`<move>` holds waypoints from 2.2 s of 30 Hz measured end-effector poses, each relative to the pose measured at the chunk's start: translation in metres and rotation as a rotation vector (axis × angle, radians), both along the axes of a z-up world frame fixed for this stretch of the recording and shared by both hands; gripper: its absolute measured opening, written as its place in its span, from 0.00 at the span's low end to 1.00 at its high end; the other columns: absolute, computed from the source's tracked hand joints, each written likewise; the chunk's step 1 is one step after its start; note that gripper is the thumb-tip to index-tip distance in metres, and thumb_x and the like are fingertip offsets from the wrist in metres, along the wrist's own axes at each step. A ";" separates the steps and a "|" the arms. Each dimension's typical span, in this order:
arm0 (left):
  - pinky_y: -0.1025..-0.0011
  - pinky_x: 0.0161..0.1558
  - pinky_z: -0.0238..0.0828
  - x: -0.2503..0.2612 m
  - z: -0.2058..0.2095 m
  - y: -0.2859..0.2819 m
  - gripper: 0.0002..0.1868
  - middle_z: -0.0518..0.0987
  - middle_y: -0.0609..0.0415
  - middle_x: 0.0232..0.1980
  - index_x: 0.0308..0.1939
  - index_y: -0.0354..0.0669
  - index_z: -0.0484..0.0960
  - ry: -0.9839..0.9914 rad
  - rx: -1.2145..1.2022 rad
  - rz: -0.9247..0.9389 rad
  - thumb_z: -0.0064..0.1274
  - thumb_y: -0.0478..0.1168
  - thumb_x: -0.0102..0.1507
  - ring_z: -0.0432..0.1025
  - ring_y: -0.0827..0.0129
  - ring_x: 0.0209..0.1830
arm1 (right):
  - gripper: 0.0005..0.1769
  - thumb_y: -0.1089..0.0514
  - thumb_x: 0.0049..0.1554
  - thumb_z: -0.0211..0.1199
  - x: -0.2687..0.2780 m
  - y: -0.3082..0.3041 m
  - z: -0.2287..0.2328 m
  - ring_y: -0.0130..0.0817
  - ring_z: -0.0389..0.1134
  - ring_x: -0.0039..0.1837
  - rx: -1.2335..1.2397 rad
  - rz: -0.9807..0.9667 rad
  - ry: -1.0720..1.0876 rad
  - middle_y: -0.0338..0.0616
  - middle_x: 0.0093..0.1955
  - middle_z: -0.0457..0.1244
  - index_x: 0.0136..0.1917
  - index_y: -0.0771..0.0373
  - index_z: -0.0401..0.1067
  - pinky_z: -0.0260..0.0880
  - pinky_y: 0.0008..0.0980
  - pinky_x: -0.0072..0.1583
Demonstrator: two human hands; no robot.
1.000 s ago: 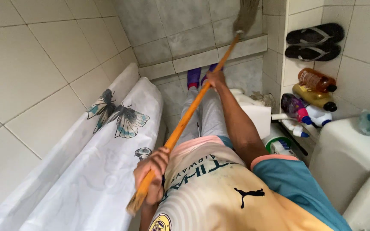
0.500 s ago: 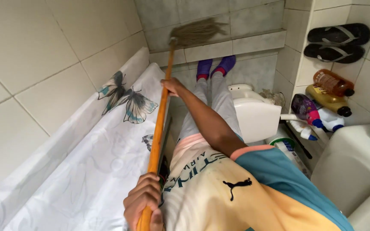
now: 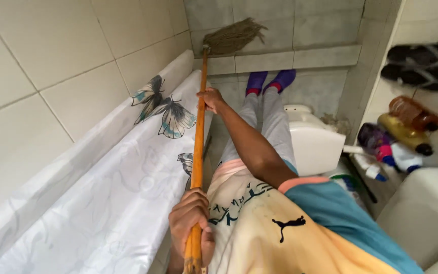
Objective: Mopping the bathroom floor with a wet mop.
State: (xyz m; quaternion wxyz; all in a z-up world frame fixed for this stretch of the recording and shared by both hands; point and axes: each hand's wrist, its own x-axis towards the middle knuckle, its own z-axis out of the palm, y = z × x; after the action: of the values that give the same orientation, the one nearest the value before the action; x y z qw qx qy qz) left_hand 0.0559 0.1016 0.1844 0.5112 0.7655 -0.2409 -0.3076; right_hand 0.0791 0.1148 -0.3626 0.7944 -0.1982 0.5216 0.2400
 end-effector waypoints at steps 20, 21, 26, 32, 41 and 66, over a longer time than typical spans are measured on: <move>0.56 0.43 0.73 -0.009 -0.044 0.039 0.23 0.67 0.56 0.20 0.20 0.43 0.67 -0.149 -0.118 0.309 0.54 0.49 0.65 0.65 0.65 0.21 | 0.30 0.58 0.48 0.73 0.054 0.016 0.034 0.38 0.74 0.42 -0.486 0.276 -0.050 0.50 0.45 0.71 0.63 0.68 0.71 0.76 0.36 0.44; 0.56 0.43 0.73 -0.004 -0.048 0.037 0.23 0.67 0.56 0.20 0.20 0.43 0.67 -0.148 -0.109 0.313 0.54 0.49 0.65 0.65 0.65 0.21 | 0.30 0.58 0.48 0.73 0.067 0.002 0.041 0.38 0.74 0.42 -0.477 0.281 -0.049 0.50 0.45 0.71 0.63 0.68 0.71 0.76 0.36 0.44; 0.53 0.53 0.75 0.017 -0.104 0.024 0.25 0.67 0.53 0.24 0.23 0.44 0.66 -0.301 -0.198 0.246 0.45 0.53 0.71 0.67 0.59 0.27 | 0.39 0.49 0.47 0.75 0.146 -0.059 -0.023 0.38 0.72 0.50 -0.734 0.525 -0.231 0.50 0.56 0.68 0.68 0.64 0.68 0.75 0.38 0.56; 0.51 0.56 0.74 0.055 -0.202 0.009 0.21 0.69 0.52 0.26 0.24 0.40 0.68 -0.431 -0.249 0.208 0.45 0.48 0.68 0.70 0.62 0.29 | 0.46 0.53 0.56 0.66 0.184 -0.128 0.072 0.38 0.76 0.42 -0.464 0.257 -0.239 0.59 0.58 0.69 0.79 0.61 0.45 0.80 0.37 0.49; 0.51 0.58 0.72 0.074 -0.201 -0.037 0.06 0.69 0.48 0.28 0.25 0.42 0.65 -0.445 -0.306 0.090 0.48 0.34 0.51 0.69 0.54 0.31 | 0.41 0.65 0.53 0.66 0.122 -0.137 0.119 0.38 0.72 0.38 -0.251 -0.208 -0.310 0.55 0.48 0.67 0.75 0.64 0.49 0.77 0.36 0.37; 0.53 0.67 0.71 0.147 -0.247 -0.132 0.09 0.79 0.35 0.58 0.42 0.31 0.80 -0.485 -0.047 0.303 0.57 0.37 0.68 0.70 0.41 0.70 | 0.09 0.67 0.58 0.59 0.275 -0.269 0.046 0.33 0.65 0.32 -0.230 -0.260 -0.367 0.53 0.40 0.67 0.52 0.72 0.71 0.69 0.31 0.32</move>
State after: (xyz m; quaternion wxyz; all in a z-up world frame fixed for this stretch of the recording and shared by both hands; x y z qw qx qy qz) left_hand 0.2030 -0.0303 -0.0628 0.4965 0.8318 -0.2462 -0.0300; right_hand 0.3538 -0.1540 -0.3169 0.8723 -0.2587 0.4135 0.0351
